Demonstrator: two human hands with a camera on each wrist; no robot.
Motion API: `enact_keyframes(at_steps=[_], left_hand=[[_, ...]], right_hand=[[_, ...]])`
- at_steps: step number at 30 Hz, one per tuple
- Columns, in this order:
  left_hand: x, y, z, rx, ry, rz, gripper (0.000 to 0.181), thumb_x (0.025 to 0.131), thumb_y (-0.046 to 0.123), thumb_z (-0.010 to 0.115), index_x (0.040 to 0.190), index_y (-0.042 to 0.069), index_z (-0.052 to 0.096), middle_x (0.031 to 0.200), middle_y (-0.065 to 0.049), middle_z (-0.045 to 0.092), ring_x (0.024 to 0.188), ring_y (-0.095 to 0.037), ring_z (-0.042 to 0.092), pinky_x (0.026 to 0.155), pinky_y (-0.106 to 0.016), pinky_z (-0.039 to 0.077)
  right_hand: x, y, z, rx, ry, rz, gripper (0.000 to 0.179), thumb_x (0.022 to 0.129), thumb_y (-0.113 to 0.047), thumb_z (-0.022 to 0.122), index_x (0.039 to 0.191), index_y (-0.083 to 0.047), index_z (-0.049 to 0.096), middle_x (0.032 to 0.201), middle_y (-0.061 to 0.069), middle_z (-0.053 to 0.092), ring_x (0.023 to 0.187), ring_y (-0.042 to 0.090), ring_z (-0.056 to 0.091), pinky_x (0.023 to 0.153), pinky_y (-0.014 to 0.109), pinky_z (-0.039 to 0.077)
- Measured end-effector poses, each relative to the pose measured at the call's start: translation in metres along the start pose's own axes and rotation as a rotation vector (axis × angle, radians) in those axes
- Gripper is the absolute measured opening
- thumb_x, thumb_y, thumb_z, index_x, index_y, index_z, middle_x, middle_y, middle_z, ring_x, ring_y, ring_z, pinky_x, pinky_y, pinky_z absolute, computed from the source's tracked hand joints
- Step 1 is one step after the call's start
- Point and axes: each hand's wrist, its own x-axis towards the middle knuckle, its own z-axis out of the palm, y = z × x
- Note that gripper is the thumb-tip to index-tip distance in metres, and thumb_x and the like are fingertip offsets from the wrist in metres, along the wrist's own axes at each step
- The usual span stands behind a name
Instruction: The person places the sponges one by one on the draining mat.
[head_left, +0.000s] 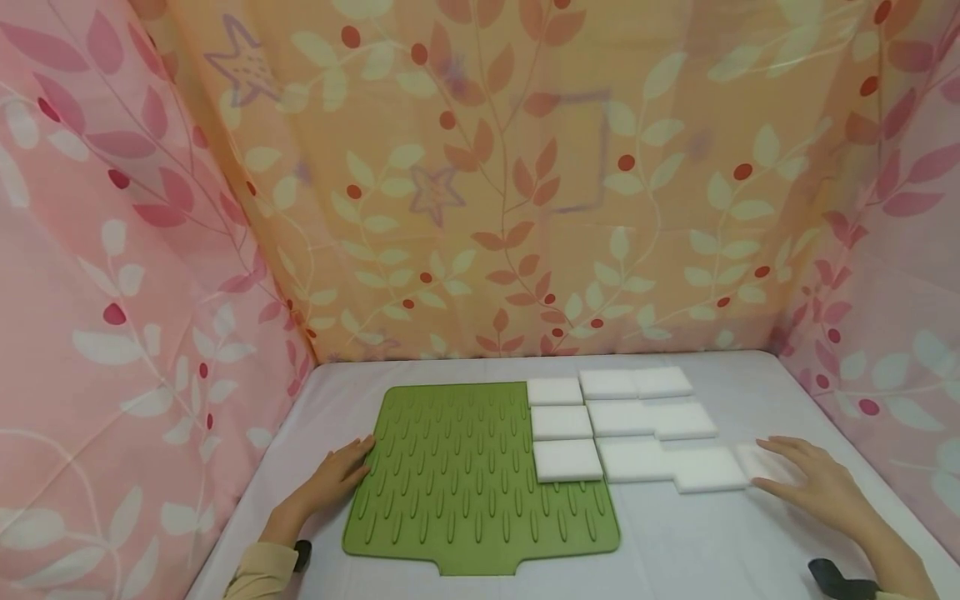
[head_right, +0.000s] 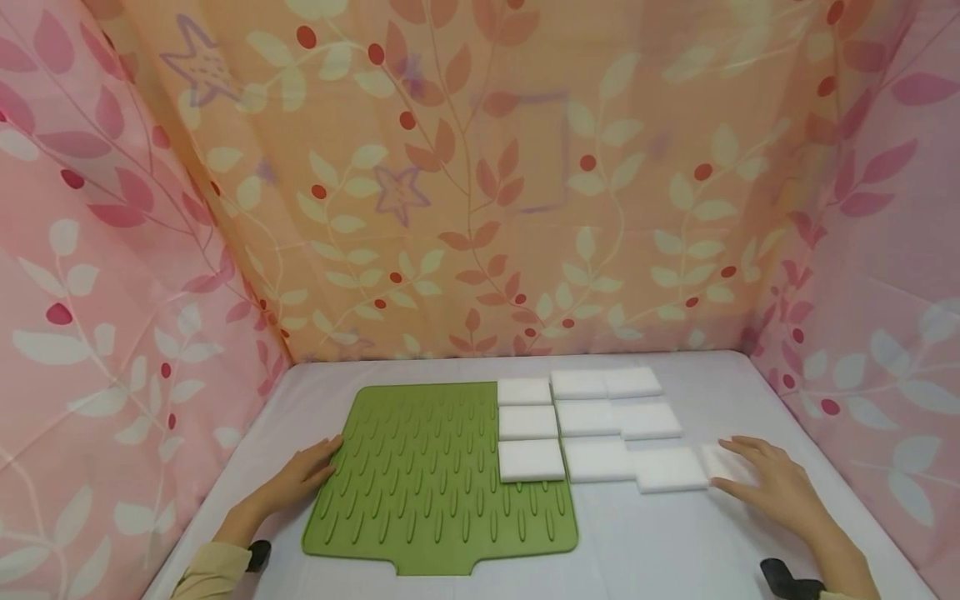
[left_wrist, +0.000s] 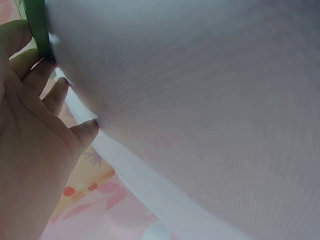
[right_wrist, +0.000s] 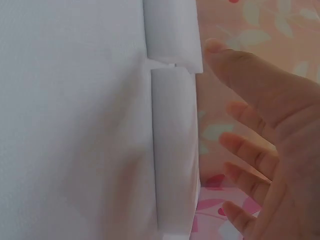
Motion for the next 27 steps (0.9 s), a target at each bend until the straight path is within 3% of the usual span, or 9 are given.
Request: enact_keyframes(at_steps=[5, 17, 27], left_hand=[[-0.001, 0.001, -0.001, -0.007, -0.001, -0.002, 0.051, 0.095, 0.016, 0.052, 0.14, -0.002, 0.037, 0.142, -0.021, 0.04, 0.13, -0.043, 0.034, 0.098, -0.072, 0.017], [-0.001, -0.002, 0.001, 0.003, 0.001, 0.0, 0.051, 0.095, 0.017, 0.052, 0.141, 0.0, 0.037, 0.142, -0.02, 0.04, 0.131, -0.042, 0.034, 0.098, -0.072, 0.018], [0.001, -0.005, 0.002, 0.01, 0.005, 0.004, 0.052, 0.095, 0.018, 0.053, 0.141, 0.0, 0.037, 0.142, -0.02, 0.04, 0.131, -0.042, 0.035, 0.098, -0.072, 0.018]], right_hand=[[-0.004, 0.007, -0.001, -0.006, -0.026, 0.028, 0.066, 0.07, -0.034, 0.08, 0.122, -0.001, 0.057, 0.121, 0.028, 0.05, 0.106, 0.05, 0.041, 0.078, 0.068, 0.03], [-0.009, 0.028, -0.003, -0.015, -0.053, 0.011, 0.068, 0.07, -0.031, 0.08, 0.124, 0.001, 0.053, 0.123, 0.031, 0.047, 0.107, 0.052, 0.041, 0.075, 0.068, 0.031], [-0.009, 0.037, -0.002, 0.03, -0.082, 0.028, 0.072, 0.069, -0.026, 0.08, 0.127, 0.003, 0.048, 0.121, 0.034, 0.045, 0.106, 0.053, 0.038, 0.079, 0.07, 0.029]])
